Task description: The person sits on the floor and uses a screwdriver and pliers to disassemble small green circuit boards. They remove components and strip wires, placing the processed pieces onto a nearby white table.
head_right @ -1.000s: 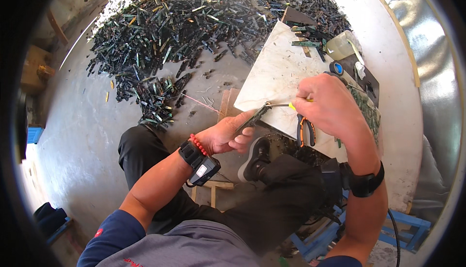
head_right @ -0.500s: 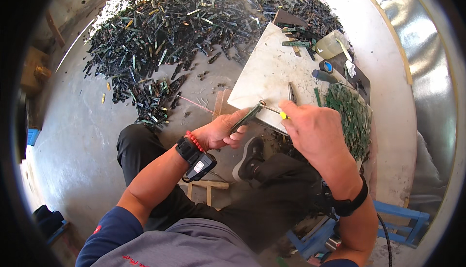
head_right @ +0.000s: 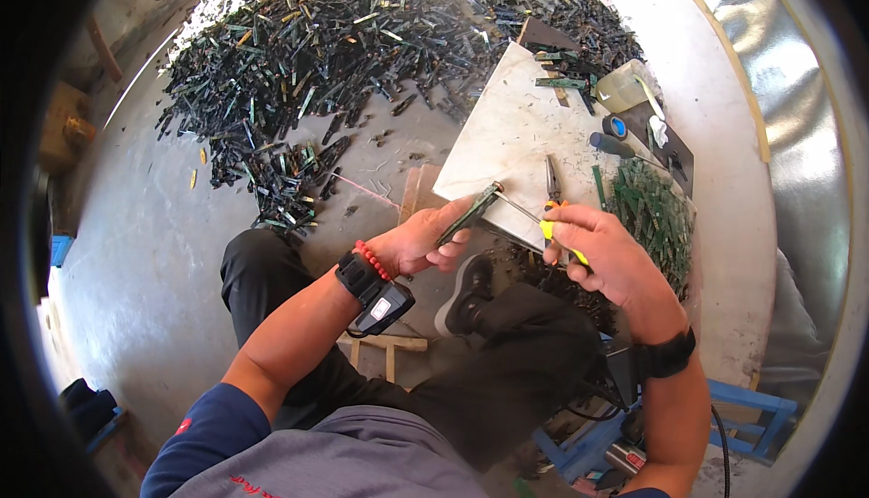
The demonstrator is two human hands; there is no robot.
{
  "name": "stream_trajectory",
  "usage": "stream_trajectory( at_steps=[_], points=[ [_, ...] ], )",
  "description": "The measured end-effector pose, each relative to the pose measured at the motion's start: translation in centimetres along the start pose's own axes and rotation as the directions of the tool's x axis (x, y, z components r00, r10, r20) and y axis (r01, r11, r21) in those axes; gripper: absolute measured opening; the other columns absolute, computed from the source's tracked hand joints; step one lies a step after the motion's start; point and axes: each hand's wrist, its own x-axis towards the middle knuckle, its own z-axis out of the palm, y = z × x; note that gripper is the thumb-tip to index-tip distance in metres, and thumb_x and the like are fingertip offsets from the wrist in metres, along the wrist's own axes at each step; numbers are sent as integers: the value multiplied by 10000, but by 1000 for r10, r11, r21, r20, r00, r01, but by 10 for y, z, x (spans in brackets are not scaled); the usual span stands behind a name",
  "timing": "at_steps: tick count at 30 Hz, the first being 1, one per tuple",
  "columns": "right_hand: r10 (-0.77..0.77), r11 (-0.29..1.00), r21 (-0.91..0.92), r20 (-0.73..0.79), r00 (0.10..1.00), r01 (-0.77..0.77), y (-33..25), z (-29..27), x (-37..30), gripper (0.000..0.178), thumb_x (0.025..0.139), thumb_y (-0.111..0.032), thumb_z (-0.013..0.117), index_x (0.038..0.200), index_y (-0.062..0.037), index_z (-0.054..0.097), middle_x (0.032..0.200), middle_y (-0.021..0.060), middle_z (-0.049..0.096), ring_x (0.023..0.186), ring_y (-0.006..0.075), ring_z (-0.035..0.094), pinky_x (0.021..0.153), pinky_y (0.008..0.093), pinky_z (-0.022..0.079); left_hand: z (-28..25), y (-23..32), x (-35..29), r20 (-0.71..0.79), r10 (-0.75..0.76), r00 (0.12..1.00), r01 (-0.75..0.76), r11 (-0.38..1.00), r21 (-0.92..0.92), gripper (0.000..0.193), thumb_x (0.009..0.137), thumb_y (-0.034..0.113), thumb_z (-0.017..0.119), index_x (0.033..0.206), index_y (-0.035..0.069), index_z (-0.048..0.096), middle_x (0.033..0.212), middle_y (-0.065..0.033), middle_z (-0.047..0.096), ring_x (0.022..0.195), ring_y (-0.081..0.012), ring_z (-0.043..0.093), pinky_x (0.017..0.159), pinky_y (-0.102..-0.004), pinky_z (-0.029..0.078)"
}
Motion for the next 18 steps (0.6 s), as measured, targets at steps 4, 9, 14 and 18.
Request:
stream_trajectory(
  at_steps=[4,9,14,18],
  points=[
    [-426,805,-460,-9,905,375,15,2,13,217,923,-143,571,1061,9,642,762,76,653,571,163,604,523,312,472,6,0,1,5,-3,1000,3,1000,-12,499,998,567,417,742,141,452,550,51,331,441,-63,236,425,-218,232],
    [-676,18,-972,160,719,233,5,34,0,183,857,-92,614,1037,-82,645,775,183,648,617,344,623,567,433,481,5,1,0,-25,0,1000,0,1000,7,515,1002,574,390,760,123,450,587,33,378,464,-76,281,446,-222,277],
    [-602,485,-758,72,795,435,17,6,12,229,882,-81,593,1092,-3,638,697,72,625,543,181,589,501,321,460,1,-1,3,12,-27,1000,28,996,-81,414,1027,514,385,904,139,506,626,57,364,468,-49,252,435,-205,235],
    [-259,949,-188,-12,966,252,29,-7,18,286,931,-98,550,1178,20,632,719,14,595,527,40,454,450,199,355,-3,-3,2,70,-51,996,60,990,-129,456,1016,547,386,816,149,488,585,57,342,445,-54,238,429,-207,230]
  ],
)
